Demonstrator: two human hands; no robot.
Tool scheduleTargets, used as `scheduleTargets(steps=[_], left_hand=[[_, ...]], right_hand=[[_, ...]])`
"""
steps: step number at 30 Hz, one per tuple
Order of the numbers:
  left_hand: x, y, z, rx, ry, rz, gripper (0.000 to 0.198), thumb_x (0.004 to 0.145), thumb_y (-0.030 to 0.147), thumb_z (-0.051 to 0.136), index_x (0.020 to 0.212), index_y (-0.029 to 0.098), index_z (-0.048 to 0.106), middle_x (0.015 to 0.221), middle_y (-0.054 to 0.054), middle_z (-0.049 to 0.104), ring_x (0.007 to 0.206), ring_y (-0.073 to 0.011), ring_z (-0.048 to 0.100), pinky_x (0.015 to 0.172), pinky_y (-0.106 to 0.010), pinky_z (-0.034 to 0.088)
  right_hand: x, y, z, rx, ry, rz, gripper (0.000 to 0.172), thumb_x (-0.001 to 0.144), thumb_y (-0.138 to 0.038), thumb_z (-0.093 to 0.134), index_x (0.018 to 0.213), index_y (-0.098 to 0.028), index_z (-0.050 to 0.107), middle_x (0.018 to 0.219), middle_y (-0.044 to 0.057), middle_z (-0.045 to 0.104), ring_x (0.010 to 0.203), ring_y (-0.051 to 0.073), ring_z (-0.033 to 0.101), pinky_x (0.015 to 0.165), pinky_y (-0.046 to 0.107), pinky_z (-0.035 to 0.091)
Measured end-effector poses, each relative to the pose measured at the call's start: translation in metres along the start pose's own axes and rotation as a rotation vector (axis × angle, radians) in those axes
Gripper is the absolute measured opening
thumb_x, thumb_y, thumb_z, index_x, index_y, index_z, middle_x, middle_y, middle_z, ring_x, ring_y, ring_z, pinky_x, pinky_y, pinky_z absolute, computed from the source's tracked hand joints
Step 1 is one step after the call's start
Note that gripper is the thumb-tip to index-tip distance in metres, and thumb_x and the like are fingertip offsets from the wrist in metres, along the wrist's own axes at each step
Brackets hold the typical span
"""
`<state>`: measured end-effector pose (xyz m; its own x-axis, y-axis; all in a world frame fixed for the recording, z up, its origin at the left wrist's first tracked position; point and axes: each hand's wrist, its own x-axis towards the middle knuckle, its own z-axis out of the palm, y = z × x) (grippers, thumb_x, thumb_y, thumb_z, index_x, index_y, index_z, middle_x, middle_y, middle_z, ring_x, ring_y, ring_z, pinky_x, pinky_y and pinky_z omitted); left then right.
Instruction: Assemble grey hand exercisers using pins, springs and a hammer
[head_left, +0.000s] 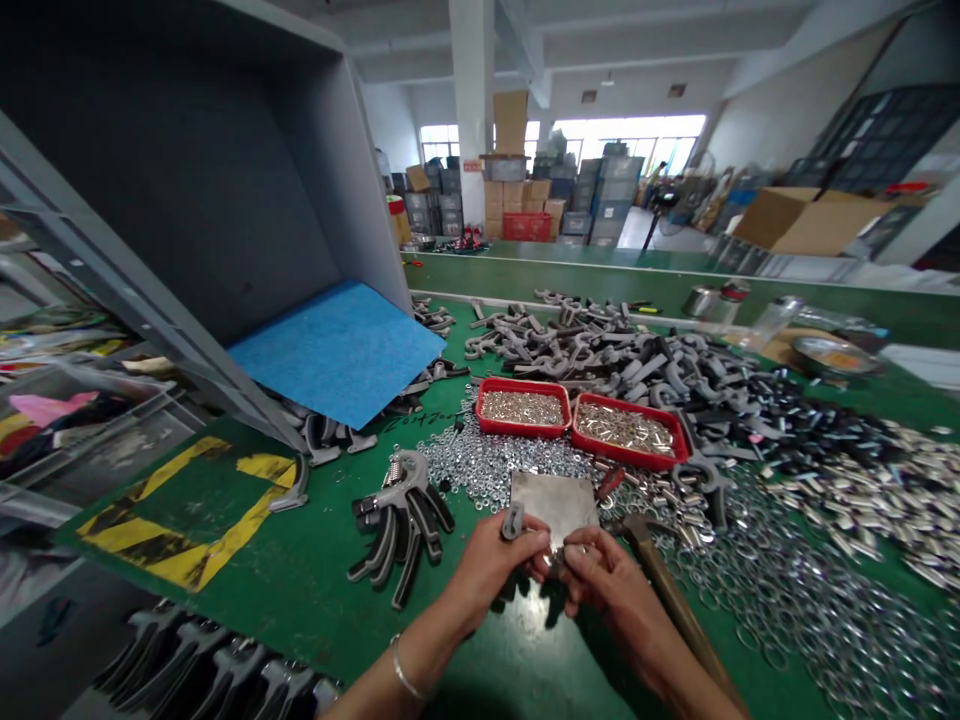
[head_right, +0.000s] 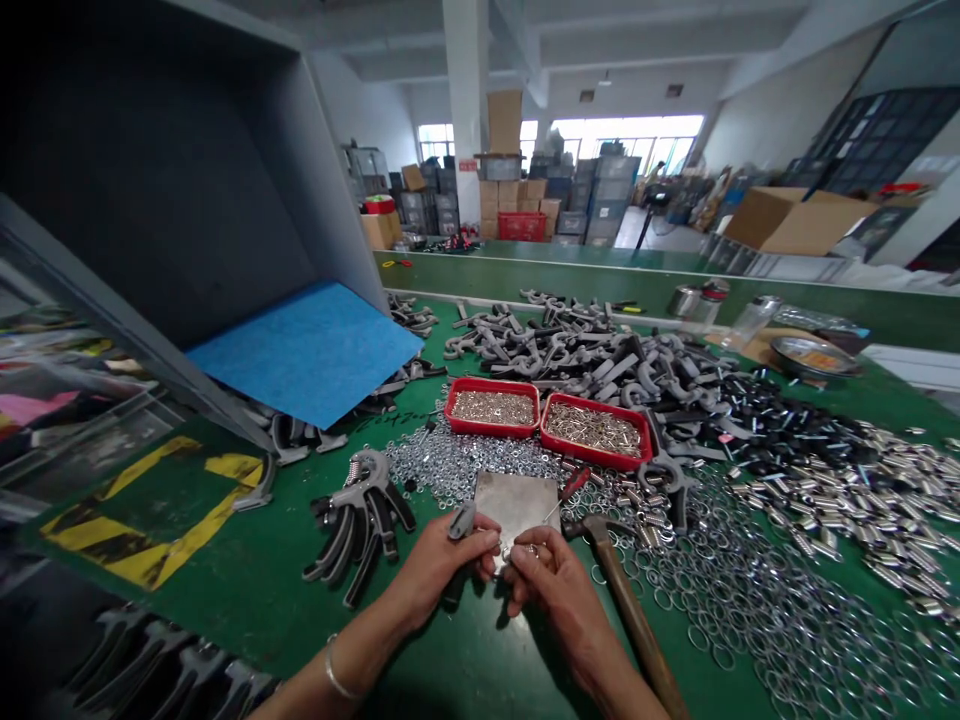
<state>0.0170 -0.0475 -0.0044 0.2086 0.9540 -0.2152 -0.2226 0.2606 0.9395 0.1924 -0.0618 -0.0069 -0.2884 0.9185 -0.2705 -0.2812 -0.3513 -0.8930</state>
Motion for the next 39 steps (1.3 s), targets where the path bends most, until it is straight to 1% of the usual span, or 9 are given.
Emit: scheduleTargets(steps=[3, 14, 17, 20, 23, 25, 27, 35, 39], left_hand=[[-0.001, -0.012, 0.004, -0.147, -0.013, -0.045, 0.035, 0.078, 0.038, 0.073, 0.098, 0.012, 0.062, 0.071, -0.006, 0.070, 0.064, -0.0170, 0.066, 0.064, -0.027, 0.051], [-0.006, -0.025, 0.015, -0.217, 0.001, -0.094, 0.030, 0.077, 0.035, 0.076, 0.093, 0.011, 0.067, 0.076, -0.006, 0.068, 0.066, -0.0143, 0.062, 0.065, -0.024, 0.047], [-0.003, -0.024, 0.017, -0.026, 0.124, -0.040, 0.028, 0.078, 0.036, 0.073, 0.096, 0.014, 0.069, 0.079, -0.005, 0.068, 0.066, -0.0152, 0.062, 0.065, -0.025, 0.047], [-0.001, -0.015, 0.013, 0.312, 0.221, 0.180, 0.022, 0.081, 0.032, 0.069, 0.098, 0.018, 0.073, 0.092, -0.007, 0.069, 0.083, -0.0199, 0.064, 0.077, -0.029, 0.048], [0.002, -0.004, 0.006, 0.490, 0.250, 0.323, 0.015, 0.083, 0.029, 0.067, 0.091, 0.019, 0.074, 0.091, -0.006, 0.069, 0.089, -0.0209, 0.064, 0.083, -0.030, 0.047], [0.002, 0.001, 0.005, 0.431, 0.259, 0.236, 0.017, 0.082, 0.032, 0.067, 0.091, 0.018, 0.072, 0.079, -0.004, 0.068, 0.076, -0.0189, 0.063, 0.073, -0.028, 0.048], [0.000, 0.004, 0.007, 0.316, 0.228, 0.129, 0.025, 0.081, 0.037, 0.069, 0.096, 0.016, 0.070, 0.076, -0.004, 0.068, 0.068, -0.0176, 0.063, 0.065, -0.027, 0.048], [-0.015, 0.001, 0.021, 0.185, 0.029, -0.011, 0.029, 0.081, 0.040, 0.070, 0.094, 0.014, 0.070, 0.071, -0.003, 0.068, 0.067, -0.0162, 0.063, 0.063, -0.024, 0.045], [-0.016, -0.009, 0.023, -0.057, 0.014, -0.049, 0.027, 0.079, 0.036, 0.074, 0.092, 0.013, 0.069, 0.072, -0.003, 0.066, 0.068, -0.0148, 0.060, 0.067, -0.025, 0.045]], right_hand=[[0.002, -0.003, 0.003, -0.017, -0.013, 0.009, 0.026, 0.086, -0.041, 0.070, 0.089, -0.018, 0.058, 0.070, -0.001, 0.065, 0.053, 0.010, 0.054, 0.051, 0.026, 0.052], [-0.001, -0.012, -0.007, -0.018, -0.022, 0.064, 0.028, 0.088, -0.042, 0.067, 0.082, -0.017, 0.055, 0.067, -0.002, 0.064, 0.047, 0.007, 0.050, 0.042, 0.018, 0.046], [-0.007, -0.014, -0.010, -0.023, -0.123, 0.104, 0.029, 0.087, -0.045, 0.067, 0.084, -0.018, 0.054, 0.063, -0.002, 0.065, 0.040, 0.006, 0.049, 0.037, 0.017, 0.040], [-0.013, -0.014, -0.012, -0.062, -0.260, 0.153, 0.031, 0.085, -0.047, 0.068, 0.088, -0.020, 0.054, 0.059, -0.003, 0.064, 0.035, 0.006, 0.049, 0.035, 0.016, 0.034], [-0.014, -0.012, -0.015, -0.148, -0.121, 0.084, 0.036, 0.079, -0.050, 0.073, 0.089, -0.021, 0.055, 0.063, -0.006, 0.061, 0.043, 0.008, 0.054, 0.042, 0.019, 0.043], [-0.013, -0.012, -0.018, -0.184, 0.019, 0.022, 0.038, 0.077, -0.051, 0.074, 0.090, -0.021, 0.055, 0.065, -0.006, 0.059, 0.048, 0.009, 0.057, 0.047, 0.021, 0.048], [-0.013, -0.016, -0.019, -0.192, 0.072, 0.014, 0.035, 0.079, -0.050, 0.073, 0.091, -0.021, 0.055, 0.064, -0.006, 0.060, 0.048, 0.009, 0.056, 0.047, 0.021, 0.047], [-0.014, -0.026, -0.007, -0.032, -0.071, 0.061, 0.029, 0.085, -0.043, 0.070, 0.088, -0.016, 0.060, 0.066, -0.002, 0.062, 0.046, 0.007, 0.047, 0.040, 0.019, 0.046], [-0.011, -0.019, -0.010, 0.078, -0.097, 0.130, 0.026, 0.087, -0.039, 0.069, 0.085, -0.015, 0.061, 0.067, -0.002, 0.060, 0.046, 0.005, 0.041, 0.039, 0.016, 0.045]])
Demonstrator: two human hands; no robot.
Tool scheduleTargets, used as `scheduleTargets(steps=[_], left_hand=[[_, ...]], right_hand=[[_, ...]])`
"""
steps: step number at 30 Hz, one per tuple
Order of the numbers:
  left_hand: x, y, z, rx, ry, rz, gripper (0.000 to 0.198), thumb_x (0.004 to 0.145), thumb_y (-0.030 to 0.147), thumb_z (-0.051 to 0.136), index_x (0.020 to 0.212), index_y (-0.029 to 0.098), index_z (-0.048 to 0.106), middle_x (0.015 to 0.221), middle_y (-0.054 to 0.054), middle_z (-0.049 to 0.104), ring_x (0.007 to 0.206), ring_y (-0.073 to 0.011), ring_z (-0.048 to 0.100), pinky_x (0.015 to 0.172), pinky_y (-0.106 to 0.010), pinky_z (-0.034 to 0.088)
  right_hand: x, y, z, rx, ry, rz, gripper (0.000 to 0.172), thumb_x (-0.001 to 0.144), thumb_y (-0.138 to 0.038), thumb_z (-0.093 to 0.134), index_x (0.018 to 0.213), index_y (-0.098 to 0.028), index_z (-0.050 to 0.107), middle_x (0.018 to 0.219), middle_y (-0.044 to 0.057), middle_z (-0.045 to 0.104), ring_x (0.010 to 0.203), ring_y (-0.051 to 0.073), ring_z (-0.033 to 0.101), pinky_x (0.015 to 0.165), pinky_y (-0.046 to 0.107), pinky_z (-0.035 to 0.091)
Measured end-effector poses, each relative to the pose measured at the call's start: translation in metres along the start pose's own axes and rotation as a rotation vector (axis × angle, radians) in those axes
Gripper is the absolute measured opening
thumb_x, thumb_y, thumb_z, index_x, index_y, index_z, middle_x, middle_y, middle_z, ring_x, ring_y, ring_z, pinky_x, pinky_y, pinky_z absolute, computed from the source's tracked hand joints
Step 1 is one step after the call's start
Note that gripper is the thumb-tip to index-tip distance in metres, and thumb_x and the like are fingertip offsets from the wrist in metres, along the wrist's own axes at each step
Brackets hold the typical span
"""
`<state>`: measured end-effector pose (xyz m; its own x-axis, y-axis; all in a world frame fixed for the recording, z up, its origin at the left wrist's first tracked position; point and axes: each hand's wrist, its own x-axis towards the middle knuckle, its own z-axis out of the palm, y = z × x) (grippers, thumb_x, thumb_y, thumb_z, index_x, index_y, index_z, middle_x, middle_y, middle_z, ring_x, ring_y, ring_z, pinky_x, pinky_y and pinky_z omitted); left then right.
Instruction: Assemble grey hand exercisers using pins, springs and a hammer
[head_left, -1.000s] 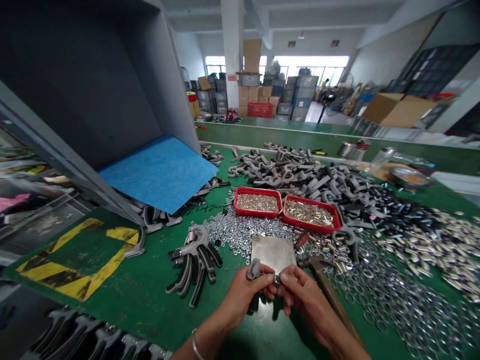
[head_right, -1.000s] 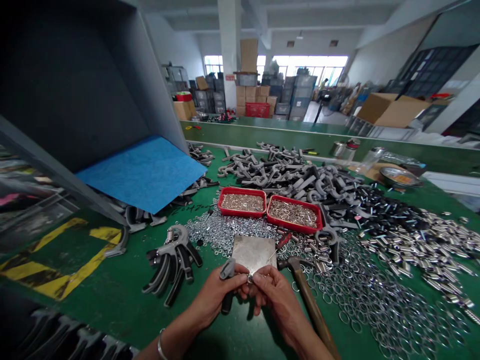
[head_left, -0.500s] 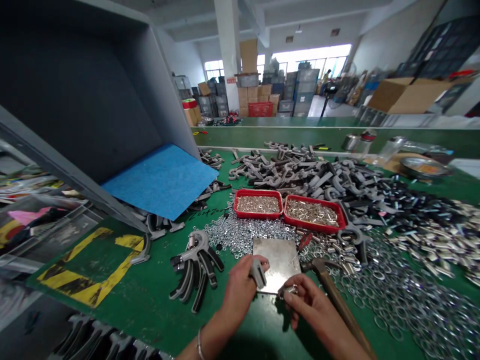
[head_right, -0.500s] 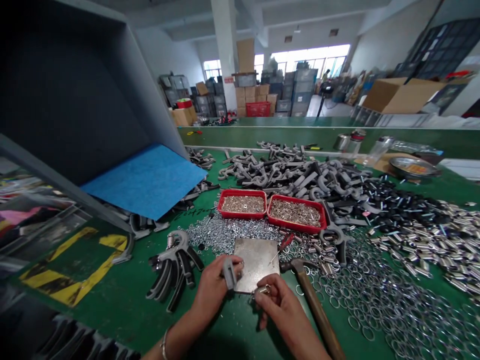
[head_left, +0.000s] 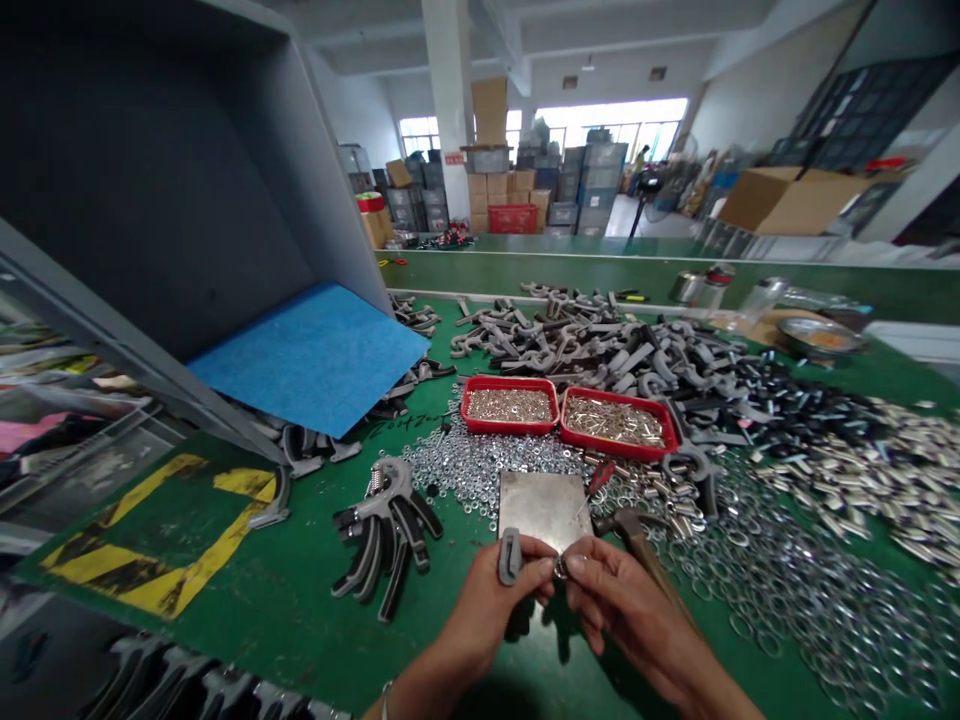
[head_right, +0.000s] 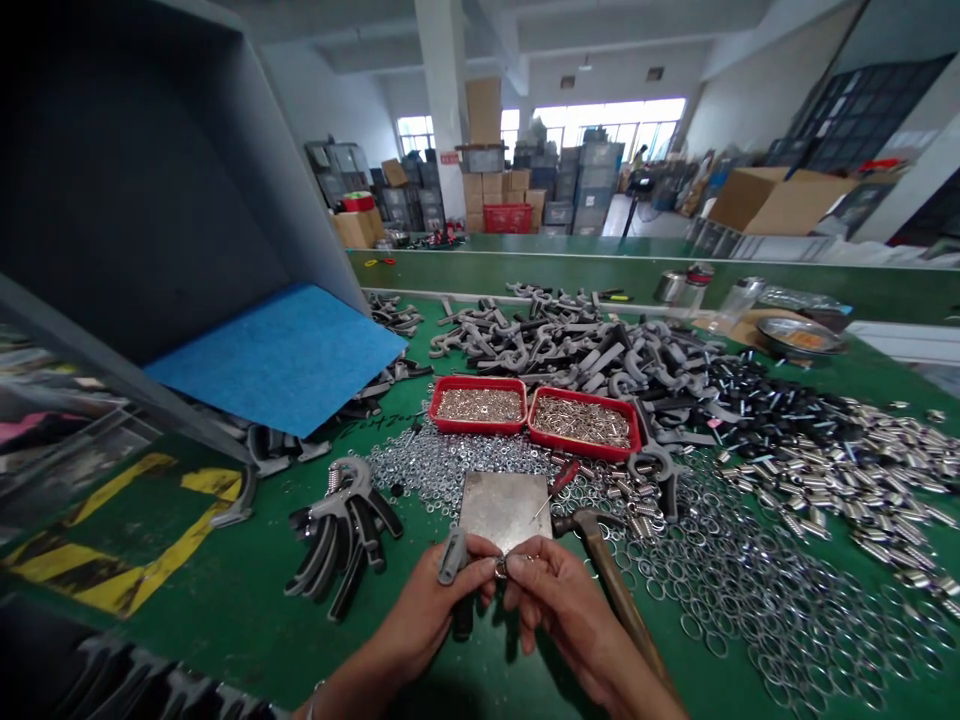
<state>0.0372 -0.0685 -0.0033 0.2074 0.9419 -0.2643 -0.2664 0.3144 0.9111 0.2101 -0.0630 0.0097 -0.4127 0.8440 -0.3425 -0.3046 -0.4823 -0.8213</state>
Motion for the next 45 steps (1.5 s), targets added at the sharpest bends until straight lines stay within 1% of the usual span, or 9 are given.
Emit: scheduleTargets(steps=[4, 9, 12, 16, 20, 23, 32, 37, 45], left_hand=[[0.000, -0.012, 0.005, -0.222, 0.048, -0.035, 0.028, 0.077, 0.036, 0.076, 0.089, 0.012, 0.067, 0.069, -0.001, 0.061, 0.064, -0.0124, 0.055, 0.065, -0.025, 0.043], [-0.002, -0.013, 0.002, -0.195, -0.013, -0.017, 0.028, 0.075, 0.035, 0.076, 0.089, 0.014, 0.065, 0.066, 0.001, 0.057, 0.060, -0.0118, 0.052, 0.061, -0.024, 0.040], [-0.002, -0.001, -0.010, 0.134, -0.052, 0.022, 0.021, 0.079, 0.033, 0.070, 0.091, 0.016, 0.066, 0.071, -0.001, 0.058, 0.061, -0.0130, 0.051, 0.060, -0.025, 0.039], [-0.001, 0.020, -0.032, 0.560, -0.007, 0.170, 0.033, 0.076, 0.016, 0.063, 0.108, 0.021, 0.064, 0.107, -0.006, 0.061, 0.091, -0.0194, 0.057, 0.083, -0.030, 0.042], [0.002, 0.024, -0.037, 0.353, -0.126, 0.044, 0.038, 0.080, 0.016, 0.052, 0.118, 0.020, 0.051, 0.085, -0.001, 0.060, 0.073, -0.0159, 0.058, 0.068, -0.027, 0.043], [0.008, 0.018, -0.026, 0.210, -0.179, 0.021, 0.046, 0.076, 0.013, 0.052, 0.121, 0.019, 0.045, 0.081, 0.000, 0.060, 0.067, -0.0139, 0.056, 0.062, -0.024, 0.040], [0.014, -0.008, -0.001, 0.286, 0.060, 0.118, 0.035, 0.080, 0.014, 0.052, 0.114, 0.021, 0.045, 0.094, -0.001, 0.059, 0.082, -0.0151, 0.055, 0.074, -0.026, 0.042], [0.009, -0.014, 0.005, 0.012, 0.043, 0.040, 0.036, 0.081, 0.024, 0.055, 0.113, 0.020, 0.040, 0.071, 0.004, 0.053, 0.066, -0.0139, 0.053, 0.066, -0.025, 0.042], [0.004, -0.014, 0.012, -0.214, 0.017, -0.003, 0.036, 0.079, 0.023, 0.059, 0.110, 0.020, 0.042, 0.075, 0.003, 0.055, 0.064, -0.0113, 0.054, 0.063, -0.023, 0.042]], right_hand=[[0.002, 0.003, -0.004, 0.060, 0.006, 0.016, 0.024, 0.086, -0.036, 0.071, 0.084, -0.014, 0.061, 0.066, -0.003, 0.056, 0.046, 0.004, 0.040, 0.040, 0.015, 0.044], [0.003, -0.001, 0.001, 0.109, -0.015, 0.091, 0.025, 0.085, -0.039, 0.071, 0.084, -0.017, 0.059, 0.058, -0.008, 0.048, 0.043, 0.003, 0.038, 0.040, 0.014, 0.038], [0.004, -0.006, -0.002, -0.160, 0.072, -0.014, 0.026, 0.087, -0.042, 0.068, 0.092, -0.018, 0.060, 0.063, -0.006, 0.055, 0.046, 0.006, 0.047, 0.045, 0.018, 0.041], [0.002, -0.013, -0.020, -0.656, 0.158, -0.209, 0.020, 0.087, -0.040, 0.066, 0.094, -0.022, 0.063, 0.076, -0.002, 0.066, 0.060, 0.014, 0.062, 0.060, 0.028, 0.049], [-0.002, -0.018, -0.035, -0.833, 0.157, -0.229, 0.024, 0.090, -0.041, 0.060, 0.107, -0.026, 0.064, 0.090, 0.003, 0.073, 0.078, 0.022, 0.068, 0.072, 0.035, 0.052], [-0.004, -0.021, -0.035, -0.927, 0.253, -0.291, 0.021, 0.086, -0.041, 0.065, 0.101, -0.026, 0.069, 0.099, 0.005, 0.072, 0.088, 0.025, 0.067, 0.080, 0.038, 0.050], [-0.004, -0.012, 0.000, -0.508, 0.382, -0.295, 0.031, 0.082, -0.049, 0.069, 0.101, -0.024, 0.064, 0.082, 0.003, 0.071, 0.078, 0.023, 0.069, 0.075, 0.034, 0.054], [-0.004, 0.003, 0.014, -0.595, 0.491, -0.421, 0.028, 0.083, -0.047, 0.069, 0.099, -0.024, 0.066, 0.092, 0.006, 0.072, 0.083, 0.024, 0.067, 0.074, 0.033, 0.053], [-0.006, 0.015, 0.013, -0.664, 0.471, -0.439, 0.024, 0.087, -0.043, 0.064, 0.103, -0.025, 0.063, 0.099, 0.007, 0.068, 0.089, 0.024, 0.064, 0.081, 0.034, 0.049]])
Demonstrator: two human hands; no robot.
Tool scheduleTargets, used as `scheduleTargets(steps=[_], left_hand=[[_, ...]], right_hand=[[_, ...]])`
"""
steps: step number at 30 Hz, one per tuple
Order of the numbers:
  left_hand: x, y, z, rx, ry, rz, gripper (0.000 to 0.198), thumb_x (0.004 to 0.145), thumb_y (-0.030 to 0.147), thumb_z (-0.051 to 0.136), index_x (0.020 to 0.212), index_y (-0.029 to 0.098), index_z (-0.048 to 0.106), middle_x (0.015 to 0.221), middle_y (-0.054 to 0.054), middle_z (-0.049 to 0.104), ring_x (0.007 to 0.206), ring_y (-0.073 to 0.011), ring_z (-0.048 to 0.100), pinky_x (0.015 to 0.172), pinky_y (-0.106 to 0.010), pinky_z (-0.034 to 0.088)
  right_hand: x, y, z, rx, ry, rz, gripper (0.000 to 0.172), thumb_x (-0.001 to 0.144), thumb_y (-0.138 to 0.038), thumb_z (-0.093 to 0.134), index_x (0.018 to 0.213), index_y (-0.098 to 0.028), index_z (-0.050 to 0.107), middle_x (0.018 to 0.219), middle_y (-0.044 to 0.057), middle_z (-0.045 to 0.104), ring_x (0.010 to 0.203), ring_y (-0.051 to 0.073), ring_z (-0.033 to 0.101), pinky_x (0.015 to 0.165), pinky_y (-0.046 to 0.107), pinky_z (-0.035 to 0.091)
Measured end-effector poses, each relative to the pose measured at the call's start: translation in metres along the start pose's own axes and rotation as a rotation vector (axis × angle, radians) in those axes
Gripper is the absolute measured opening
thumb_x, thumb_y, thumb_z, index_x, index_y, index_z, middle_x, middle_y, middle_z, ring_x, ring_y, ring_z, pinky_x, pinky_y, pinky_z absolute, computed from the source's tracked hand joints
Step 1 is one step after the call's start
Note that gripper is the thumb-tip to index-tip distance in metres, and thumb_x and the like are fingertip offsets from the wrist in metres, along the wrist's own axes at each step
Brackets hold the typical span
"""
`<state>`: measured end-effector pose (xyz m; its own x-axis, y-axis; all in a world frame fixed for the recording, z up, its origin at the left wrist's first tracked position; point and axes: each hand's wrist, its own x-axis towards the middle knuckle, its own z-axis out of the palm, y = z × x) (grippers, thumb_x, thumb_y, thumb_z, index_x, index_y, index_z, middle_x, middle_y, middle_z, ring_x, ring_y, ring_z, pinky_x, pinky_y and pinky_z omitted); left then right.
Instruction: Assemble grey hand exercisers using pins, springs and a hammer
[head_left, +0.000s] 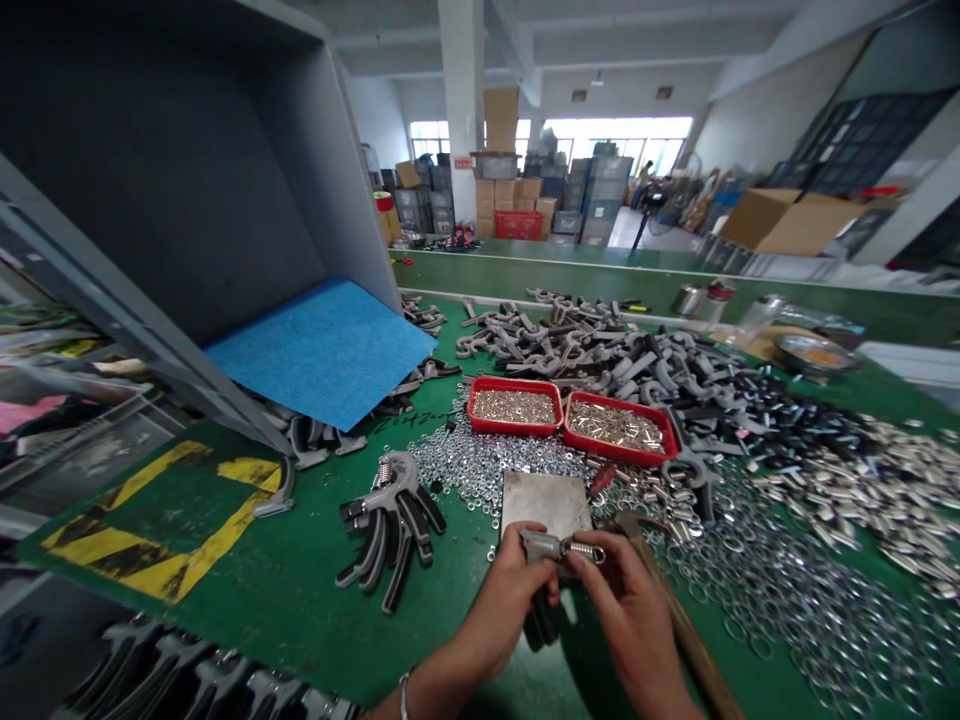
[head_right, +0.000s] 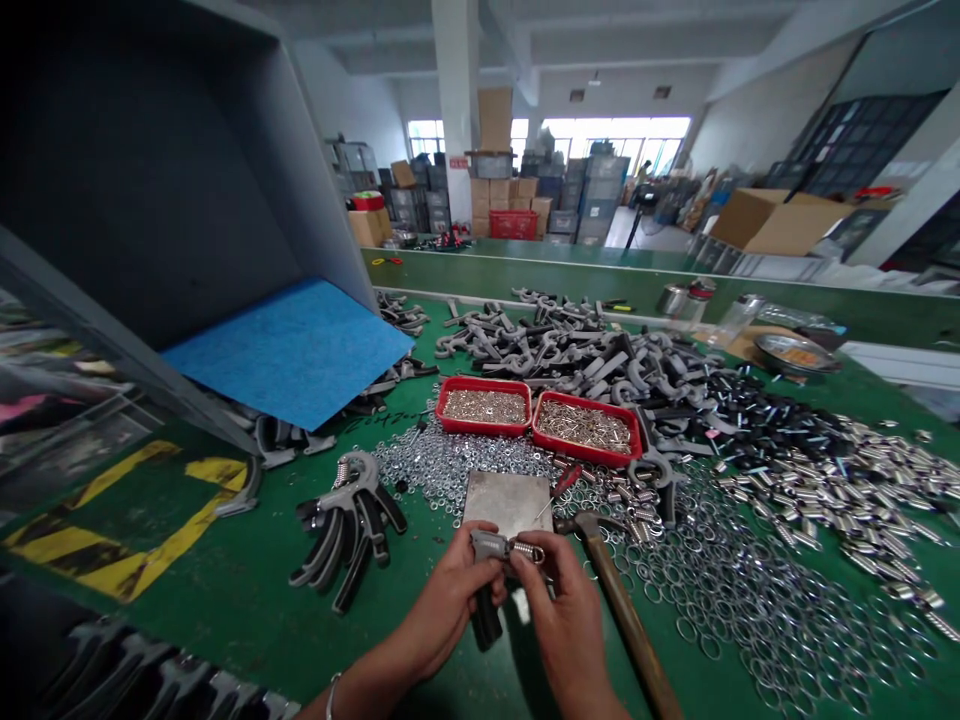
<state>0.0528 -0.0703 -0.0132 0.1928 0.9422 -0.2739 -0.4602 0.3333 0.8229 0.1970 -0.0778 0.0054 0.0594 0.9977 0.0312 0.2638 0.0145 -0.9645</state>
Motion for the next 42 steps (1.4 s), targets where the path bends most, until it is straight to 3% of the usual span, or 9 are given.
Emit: scheduleTargets(steps=[4, 10, 14, 17, 25, 28, 31, 36, 42], left_hand=[[-0.010, 0.003, 0.000, 0.138, -0.144, -0.067, 0.035, 0.075, 0.017, 0.056, 0.108, 0.021, 0.045, 0.065, 0.006, 0.053, 0.052, -0.0093, 0.048, 0.052, -0.020, 0.038], [-0.030, 0.013, -0.008, 0.196, -0.520, -0.262, 0.040, 0.084, 0.036, 0.063, 0.117, 0.017, 0.050, 0.085, -0.008, 0.069, 0.051, -0.0079, 0.050, 0.050, -0.021, 0.037], [-0.023, 0.005, -0.016, 0.032, -0.226, -0.212, 0.032, 0.088, 0.047, 0.058, 0.093, 0.018, 0.049, 0.068, -0.003, 0.066, 0.039, -0.0030, 0.030, 0.040, -0.018, 0.019], [-0.011, 0.011, -0.019, -0.032, -0.030, -0.075, 0.029, 0.088, 0.044, 0.060, 0.094, 0.017, 0.052, 0.076, -0.003, 0.067, 0.046, -0.0051, 0.041, 0.045, -0.018, 0.028], [0.018, 0.027, -0.009, 0.307, -0.039, 0.027, 0.031, 0.086, 0.047, 0.061, 0.088, 0.016, 0.056, 0.081, -0.005, 0.070, 0.054, -0.0089, 0.052, 0.054, -0.021, 0.039], [0.018, 0.024, -0.007, 0.497, 0.122, 0.171, 0.030, 0.089, 0.046, 0.058, 0.083, 0.017, 0.055, 0.073, -0.002, 0.068, 0.051, -0.0095, 0.049, 0.052, -0.022, 0.037], [0.010, 0.025, 0.002, 0.591, 0.111, 0.288, 0.031, 0.096, 0.045, 0.048, 0.087, 0.018, 0.059, 0.081, -0.004, 0.068, 0.064, -0.0135, 0.057, 0.064, -0.025, 0.044], [-0.001, 0.026, 0.016, 0.757, 0.074, 0.426, 0.028, 0.098, 0.041, 0.043, 0.103, 0.018, 0.059, 0.101, -0.008, 0.064, 0.097, -0.0207, 0.059, 0.090, -0.032, 0.043], [0.000, 0.005, 0.004, 0.852, 0.167, 0.391, 0.038, 0.096, 0.042, 0.045, 0.123, 0.017, 0.051, 0.131, -0.016, 0.055, 0.127, -0.0259, 0.047, 0.109, -0.040, 0.032]], right_hand=[[0.005, -0.008, -0.001, 0.026, -0.065, -0.083, 0.017, 0.086, -0.040, 0.065, 0.091, -0.024, 0.065, 0.100, 0.005, 0.064, 0.100, 0.024, 0.058, 0.089, 0.033, 0.044], [0.008, -0.012, -0.014, 0.285, -0.420, 0.172, 0.031, 0.086, -0.052, 0.062, 0.088, -0.021, 0.064, 0.077, -0.002, 0.058, 0.070, 0.015, 0.055, 0.067, 0.027, 0.045], [0.001, 0.019, -0.061, -0.192, -0.267, -0.005, 0.024, 0.092, -0.044, 0.056, 0.089, -0.023, 0.066, 0.089, 0.004, 0.064, 0.087, 0.022, 0.059, 0.083, 0.035, 0.047], [0.000, 0.049, -0.108, -0.656, -0.156, -0.182, 0.022, 0.097, -0.034, 0.048, 0.096, -0.025, 0.068, 0.099, 0.009, 0.064, 0.096, 0.027, 0.056, 0.086, 0.041, 0.045], [0.022, 0.078, -0.157, -0.937, -0.367, -0.358, 0.026, 0.098, -0.031, 0.045, 0.088, -0.024, 0.068, 0.092, 0.009, 0.066, 0.086, 0.027, 0.056, 0.077, 0.042, 0.048], [0.021, 0.062, -0.145, -0.701, -0.159, -0.314, 0.020, 0.095, -0.036, 0.052, 0.092, -0.023, 0.066, 0.105, 0.011, 0.066, 0.098, 0.029, 0.058, 0.089, 0.046, 0.046], [0.011, 0.028, -0.103, -0.243, -0.026, -0.005, 0.024, 0.093, -0.043, 0.057, 0.108, -0.025, 0.062, 0.104, 0.008, 0.068, 0.094, 0.025, 0.064, 0.085, 0.040, 0.049], [0.007, -0.009, -0.018, 0.513, -0.271, 0.284, 0.030, 0.090, -0.047, 0.062, 0.099, -0.018, 0.066, 0.073, 0.000, 0.064, 0.061, 0.012, 0.060, 0.064, 0.026, 0.051], [0.008, 0.001, 0.001, 0.798, -0.409, 0.442, 0.028, 0.084, -0.042, 0.073, 0.090, -0.015, 0.063, 0.076, 0.000, 0.063, 0.060, 0.009, 0.056, 0.054, 0.020, 0.049]])
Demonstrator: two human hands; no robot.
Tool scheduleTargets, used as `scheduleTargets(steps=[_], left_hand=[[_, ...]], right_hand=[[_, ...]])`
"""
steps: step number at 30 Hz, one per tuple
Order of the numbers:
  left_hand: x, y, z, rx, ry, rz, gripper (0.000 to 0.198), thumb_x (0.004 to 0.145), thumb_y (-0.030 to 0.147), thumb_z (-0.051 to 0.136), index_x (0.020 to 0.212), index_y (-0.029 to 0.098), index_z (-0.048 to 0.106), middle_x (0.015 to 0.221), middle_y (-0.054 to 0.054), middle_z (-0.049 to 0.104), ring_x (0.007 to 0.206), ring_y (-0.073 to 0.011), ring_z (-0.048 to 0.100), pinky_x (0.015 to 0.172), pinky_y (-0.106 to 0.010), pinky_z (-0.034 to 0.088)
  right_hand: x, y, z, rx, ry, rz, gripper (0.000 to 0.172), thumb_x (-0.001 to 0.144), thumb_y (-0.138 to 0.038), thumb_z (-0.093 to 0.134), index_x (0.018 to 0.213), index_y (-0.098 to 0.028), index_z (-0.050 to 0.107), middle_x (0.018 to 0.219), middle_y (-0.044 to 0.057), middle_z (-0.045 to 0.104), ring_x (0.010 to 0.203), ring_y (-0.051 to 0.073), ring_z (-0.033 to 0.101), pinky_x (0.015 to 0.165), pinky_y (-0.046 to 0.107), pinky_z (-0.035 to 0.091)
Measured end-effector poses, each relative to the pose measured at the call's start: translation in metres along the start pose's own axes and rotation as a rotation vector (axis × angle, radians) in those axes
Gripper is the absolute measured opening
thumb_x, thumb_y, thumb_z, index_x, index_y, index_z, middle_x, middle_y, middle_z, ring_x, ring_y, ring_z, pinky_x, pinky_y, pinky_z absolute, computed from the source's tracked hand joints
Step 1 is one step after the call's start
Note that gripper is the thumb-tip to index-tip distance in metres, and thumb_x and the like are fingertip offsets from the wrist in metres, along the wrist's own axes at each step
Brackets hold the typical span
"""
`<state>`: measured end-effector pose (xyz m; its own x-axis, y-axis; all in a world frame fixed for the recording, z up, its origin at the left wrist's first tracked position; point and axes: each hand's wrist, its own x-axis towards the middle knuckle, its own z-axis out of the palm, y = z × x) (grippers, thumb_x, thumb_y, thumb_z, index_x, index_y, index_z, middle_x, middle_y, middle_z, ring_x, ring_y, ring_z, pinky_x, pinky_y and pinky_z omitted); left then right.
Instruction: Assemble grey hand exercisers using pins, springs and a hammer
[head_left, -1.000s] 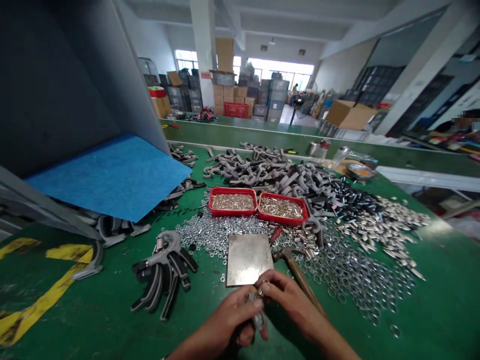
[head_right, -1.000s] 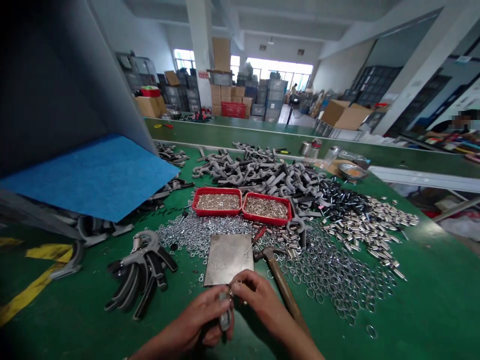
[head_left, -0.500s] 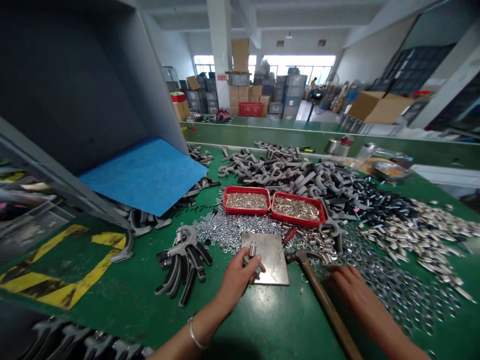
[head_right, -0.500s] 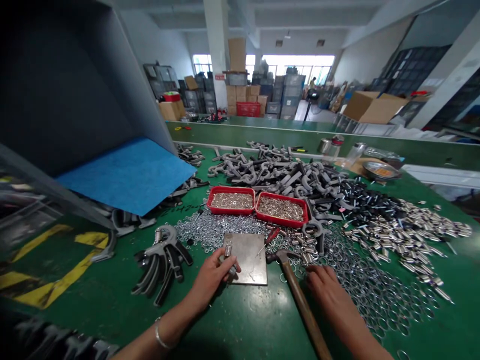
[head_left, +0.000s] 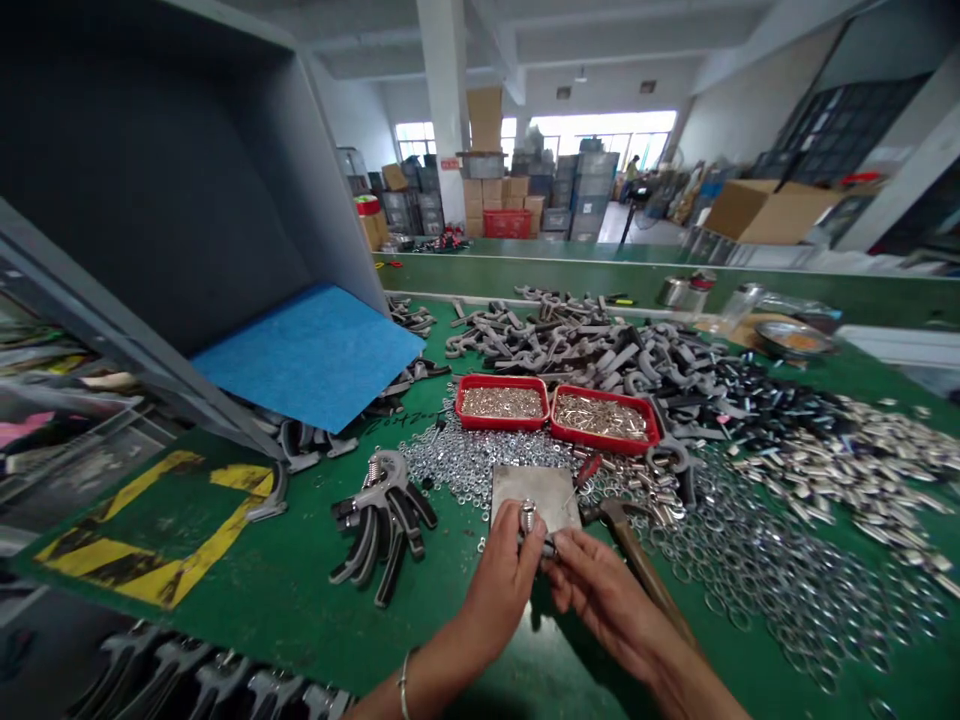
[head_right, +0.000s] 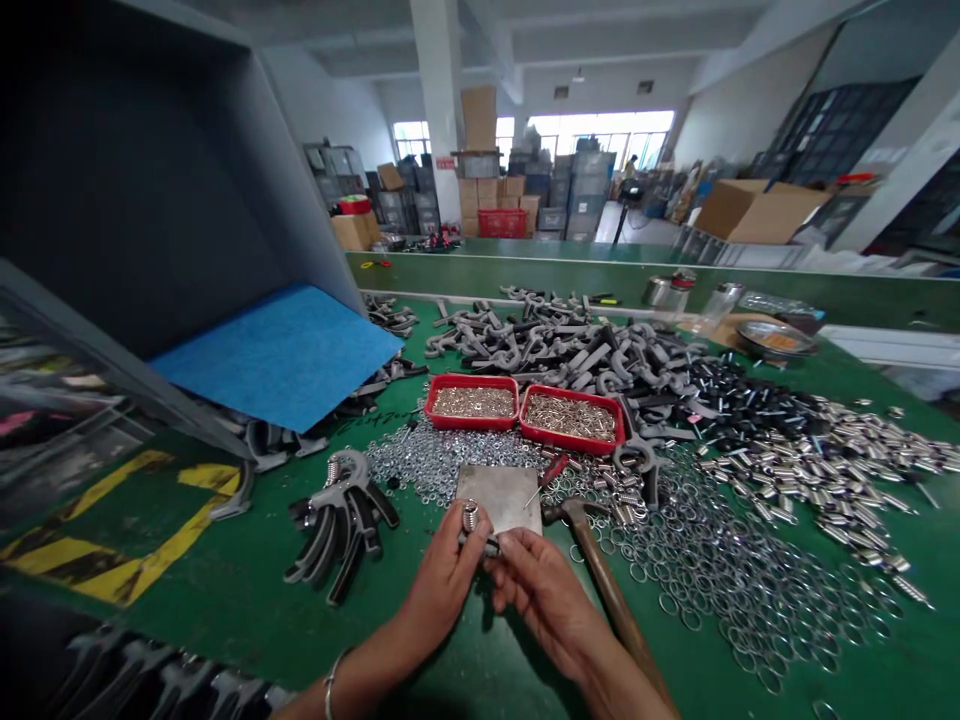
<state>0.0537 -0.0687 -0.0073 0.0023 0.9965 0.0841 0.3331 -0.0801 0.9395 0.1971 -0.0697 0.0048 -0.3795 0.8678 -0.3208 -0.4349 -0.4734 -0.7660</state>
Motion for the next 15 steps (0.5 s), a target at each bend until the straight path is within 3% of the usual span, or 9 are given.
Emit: scheduleTargets(steps=[4, 8, 11, 13, 15], left_hand=[[-0.003, 0.005, 0.001, -0.034, 0.030, -0.062, 0.035, 0.097, 0.043, 0.044, 0.119, 0.018, 0.053, 0.125, -0.015, 0.059, 0.120, -0.0261, 0.052, 0.104, -0.039, 0.037], [-0.005, 0.023, -0.006, -0.137, -0.040, -0.061, 0.033, 0.098, 0.044, 0.041, 0.111, 0.018, 0.055, 0.109, -0.011, 0.064, 0.102, -0.0234, 0.059, 0.093, -0.035, 0.043], [-0.002, 0.026, -0.010, -0.184, -0.085, -0.088, 0.033, 0.096, 0.046, 0.044, 0.109, 0.019, 0.056, 0.105, -0.010, 0.066, 0.099, -0.0239, 0.059, 0.091, -0.034, 0.043], [0.003, 0.023, -0.012, -0.189, -0.111, -0.096, 0.032, 0.095, 0.048, 0.046, 0.103, 0.019, 0.056, 0.098, -0.008, 0.066, 0.096, -0.0238, 0.059, 0.089, -0.033, 0.044], [0.010, 0.019, -0.012, -0.210, -0.133, -0.091, 0.032, 0.094, 0.049, 0.046, 0.098, 0.020, 0.057, 0.092, -0.005, 0.065, 0.091, -0.0228, 0.059, 0.086, -0.032, 0.045]], right_hand=[[-0.007, 0.002, -0.002, -0.319, 0.078, -0.178, 0.026, 0.082, -0.041, 0.074, 0.090, -0.019, 0.062, 0.073, -0.001, 0.065, 0.057, 0.012, 0.061, 0.056, 0.024, 0.051], [-0.011, 0.005, -0.006, -0.939, 0.170, -0.709, 0.012, 0.090, -0.030, 0.065, 0.101, -0.024, 0.064, 0.091, 0.004, 0.071, 0.079, 0.019, 0.068, 0.072, 0.030, 0.055], [-0.009, 0.007, -0.012, -1.272, 0.081, -1.039, 0.027, 0.095, -0.023, 0.057, 0.122, -0.025, 0.057, 0.098, 0.007, 0.072, 0.090, 0.021, 0.068, 0.079, 0.033, 0.055], [-0.008, 0.006, -0.015, -1.450, 0.066, -1.108, 0.039, 0.098, -0.023, 0.051, 0.137, -0.023, 0.046, 0.096, 0.009, 0.072, 0.085, 0.022, 0.068, 0.074, 0.033, 0.055], [-0.009, 0.001, -0.022, -1.626, 0.019, -1.023, 0.048, 0.100, -0.026, 0.048, 0.146, -0.021, 0.037, 0.092, 0.009, 0.072, 0.081, 0.022, 0.068, 0.069, 0.032, 0.055]])
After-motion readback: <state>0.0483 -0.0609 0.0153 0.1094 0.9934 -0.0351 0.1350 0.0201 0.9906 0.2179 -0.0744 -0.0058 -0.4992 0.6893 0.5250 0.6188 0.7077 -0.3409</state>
